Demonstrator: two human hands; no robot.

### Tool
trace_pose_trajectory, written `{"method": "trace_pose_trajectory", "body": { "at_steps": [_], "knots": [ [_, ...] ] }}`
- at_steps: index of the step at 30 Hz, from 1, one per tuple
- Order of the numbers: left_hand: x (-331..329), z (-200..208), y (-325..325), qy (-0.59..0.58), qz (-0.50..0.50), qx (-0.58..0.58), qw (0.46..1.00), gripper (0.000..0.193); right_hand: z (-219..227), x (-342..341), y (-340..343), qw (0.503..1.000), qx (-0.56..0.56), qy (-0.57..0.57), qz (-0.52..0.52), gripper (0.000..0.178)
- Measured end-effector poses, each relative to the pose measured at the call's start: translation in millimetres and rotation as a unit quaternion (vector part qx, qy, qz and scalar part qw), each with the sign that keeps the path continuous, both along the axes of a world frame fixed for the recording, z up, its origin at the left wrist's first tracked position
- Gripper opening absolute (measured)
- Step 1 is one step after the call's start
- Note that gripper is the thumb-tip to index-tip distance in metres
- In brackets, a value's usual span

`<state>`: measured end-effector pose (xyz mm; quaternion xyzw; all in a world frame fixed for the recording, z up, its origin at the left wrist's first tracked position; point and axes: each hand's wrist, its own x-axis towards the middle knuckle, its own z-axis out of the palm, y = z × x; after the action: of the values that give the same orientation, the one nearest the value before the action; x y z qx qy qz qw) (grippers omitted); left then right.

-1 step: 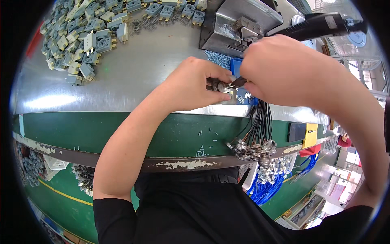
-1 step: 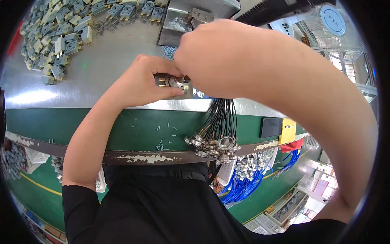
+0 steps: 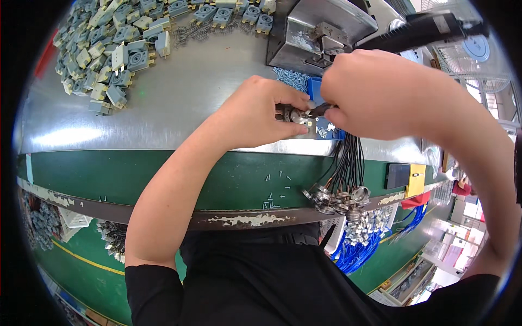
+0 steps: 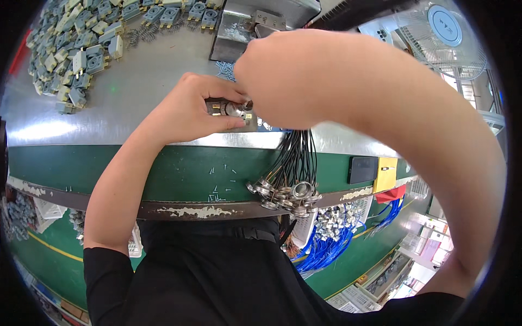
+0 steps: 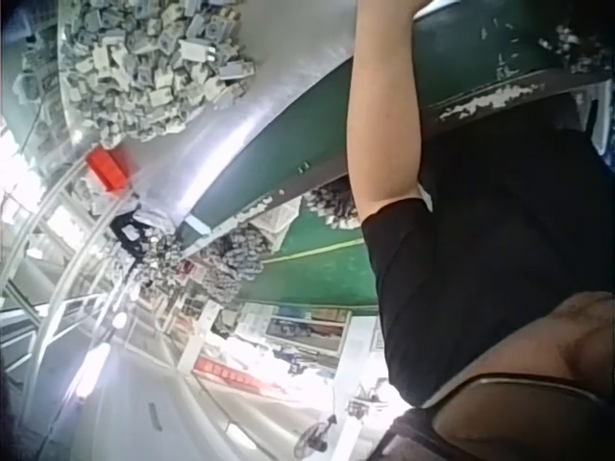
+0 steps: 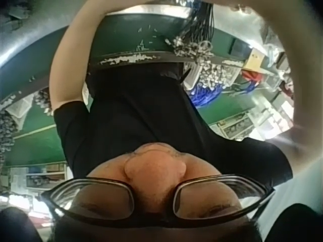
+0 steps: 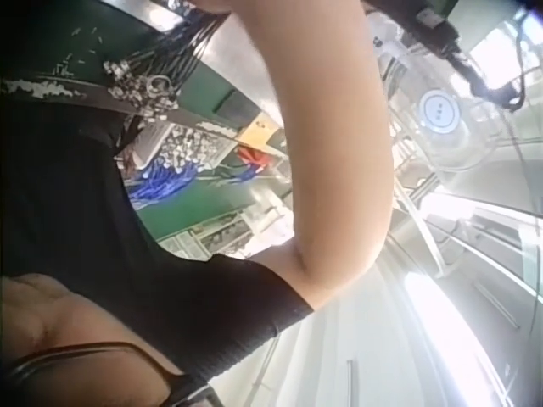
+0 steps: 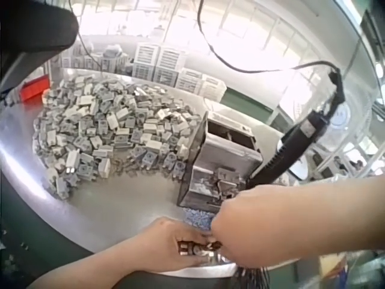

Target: The recorder is assembling small electronic or mechanical components, attaching wires and using an electric screwdriver.

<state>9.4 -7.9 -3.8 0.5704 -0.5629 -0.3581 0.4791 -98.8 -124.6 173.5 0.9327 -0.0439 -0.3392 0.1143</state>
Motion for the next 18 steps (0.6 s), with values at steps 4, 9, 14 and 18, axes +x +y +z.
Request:
{"method": "trace_pose_trajectory", "body": {
  "at_steps": [4, 9, 14, 18],
  "knots": [
    [-1, 3, -2, 0.018, -0.003, -0.003, 1.000, 0.039, 8, 30, -2, 0.982, 0.003, 0.137, -0.133, 0.031],
    [0, 2, -1, 0.001, 0.000, -0.010, 1.000, 0.038, 2, 15, -15, 0.998, 0.039, 0.048, 0.004, 0.022],
    [-1, 20, -2, 0.001, -0.021, 0.090, 0.996, 0.038, -3, -4, -12, 0.914, -0.070, 0.022, 0.399, 0.010],
    [-3, 5, -1, 0.021, 0.001, 0.014, 1.000, 0.038, -4, -11, -12, 0.974, -0.029, -0.042, 0.222, 0.014]
  ]
}}
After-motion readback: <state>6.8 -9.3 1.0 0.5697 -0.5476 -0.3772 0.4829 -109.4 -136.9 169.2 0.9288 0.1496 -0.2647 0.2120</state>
